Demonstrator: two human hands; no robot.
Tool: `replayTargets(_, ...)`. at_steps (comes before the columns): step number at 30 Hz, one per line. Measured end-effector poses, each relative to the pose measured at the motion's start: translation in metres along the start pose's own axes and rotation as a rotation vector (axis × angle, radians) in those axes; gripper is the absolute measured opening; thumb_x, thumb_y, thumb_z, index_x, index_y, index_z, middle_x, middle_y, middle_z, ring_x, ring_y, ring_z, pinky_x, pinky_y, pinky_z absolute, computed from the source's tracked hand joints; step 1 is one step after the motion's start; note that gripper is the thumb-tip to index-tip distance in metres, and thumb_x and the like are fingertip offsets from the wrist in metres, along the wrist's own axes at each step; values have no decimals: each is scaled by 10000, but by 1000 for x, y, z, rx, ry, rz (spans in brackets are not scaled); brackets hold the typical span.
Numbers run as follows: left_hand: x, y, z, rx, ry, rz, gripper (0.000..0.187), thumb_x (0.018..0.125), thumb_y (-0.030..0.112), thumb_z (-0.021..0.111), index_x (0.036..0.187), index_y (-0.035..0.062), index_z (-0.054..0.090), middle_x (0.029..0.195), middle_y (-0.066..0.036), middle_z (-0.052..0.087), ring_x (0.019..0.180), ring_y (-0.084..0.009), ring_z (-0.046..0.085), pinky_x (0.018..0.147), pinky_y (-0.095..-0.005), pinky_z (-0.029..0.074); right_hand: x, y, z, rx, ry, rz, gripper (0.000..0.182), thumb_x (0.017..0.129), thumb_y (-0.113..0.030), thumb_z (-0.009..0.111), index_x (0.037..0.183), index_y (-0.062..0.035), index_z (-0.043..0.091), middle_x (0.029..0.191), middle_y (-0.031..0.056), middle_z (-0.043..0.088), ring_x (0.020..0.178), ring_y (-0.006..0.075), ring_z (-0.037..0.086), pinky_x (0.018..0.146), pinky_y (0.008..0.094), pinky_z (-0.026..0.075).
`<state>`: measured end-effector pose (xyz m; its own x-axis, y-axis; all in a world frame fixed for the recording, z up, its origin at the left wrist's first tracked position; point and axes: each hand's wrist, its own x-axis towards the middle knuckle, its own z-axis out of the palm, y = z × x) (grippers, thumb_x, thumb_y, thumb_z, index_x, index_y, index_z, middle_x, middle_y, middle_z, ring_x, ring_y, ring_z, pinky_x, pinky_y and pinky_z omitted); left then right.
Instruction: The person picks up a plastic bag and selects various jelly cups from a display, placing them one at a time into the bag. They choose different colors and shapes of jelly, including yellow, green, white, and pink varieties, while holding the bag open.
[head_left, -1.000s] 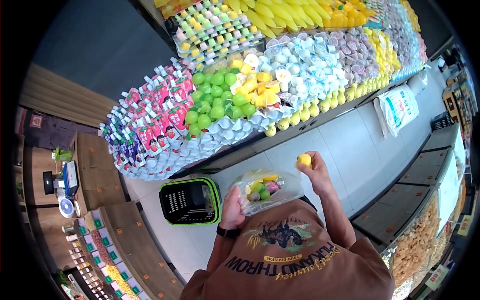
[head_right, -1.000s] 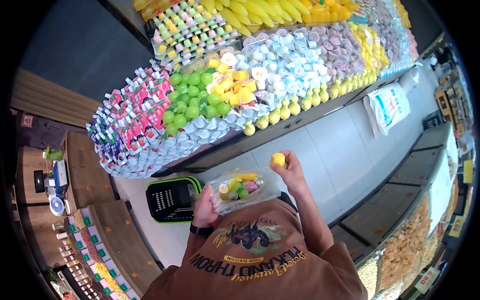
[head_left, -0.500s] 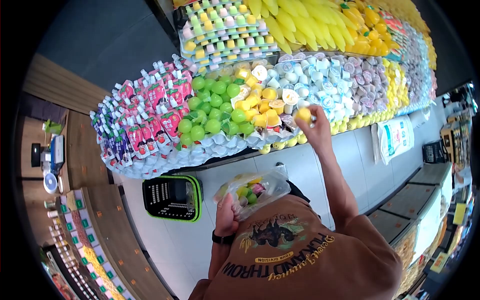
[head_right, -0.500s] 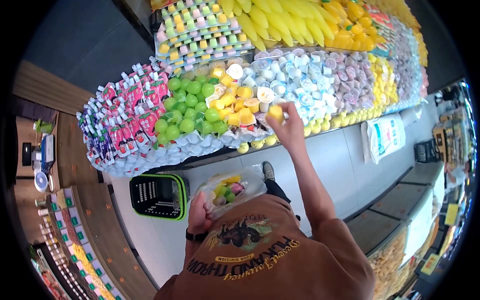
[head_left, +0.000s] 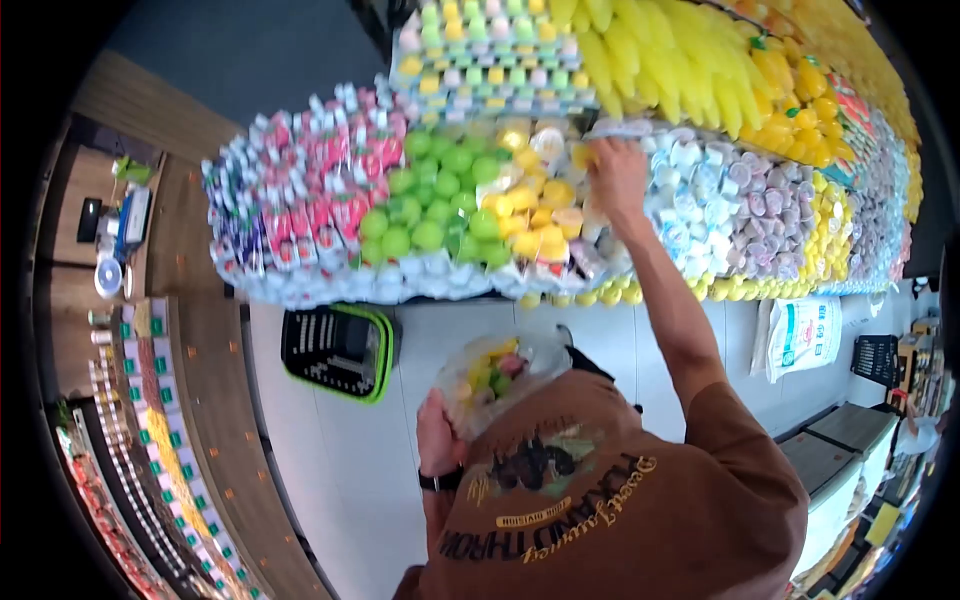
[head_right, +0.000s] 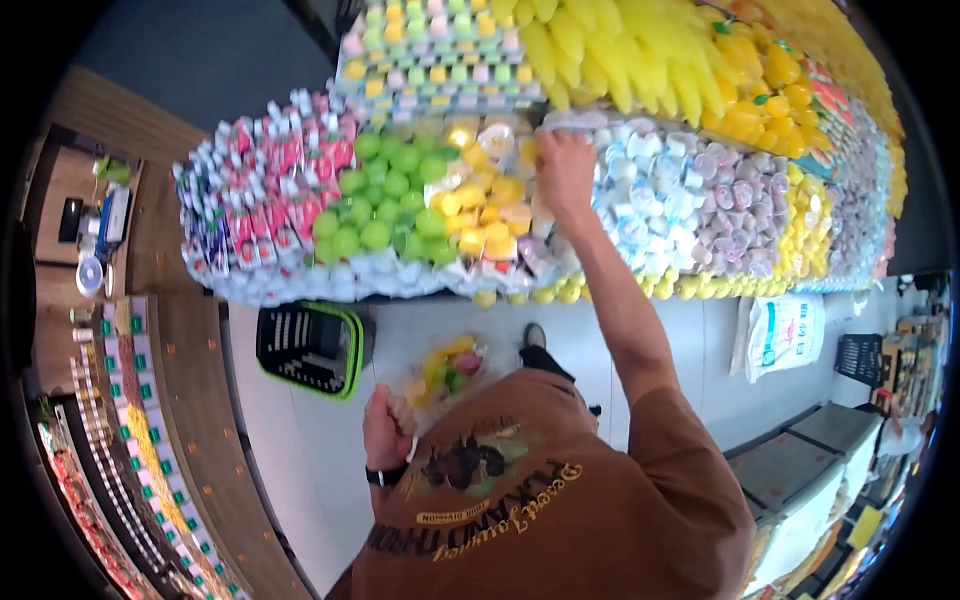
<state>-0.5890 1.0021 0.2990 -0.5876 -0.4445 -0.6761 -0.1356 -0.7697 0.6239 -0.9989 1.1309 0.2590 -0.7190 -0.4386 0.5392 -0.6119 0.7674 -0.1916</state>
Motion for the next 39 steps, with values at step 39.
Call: replayTargets(39, -3, 20, -45, -230, -154, 92, 253, 1009, 253, 462, 948, 56, 607, 813, -8, 627, 639, -93, 550, 578, -243, 449, -226, -242, 25, 768, -1015, -230, 247, 884, -161, 554, 1101, -59, 611, 915, 151, 660, 876, 330, 638, 762, 399, 499)
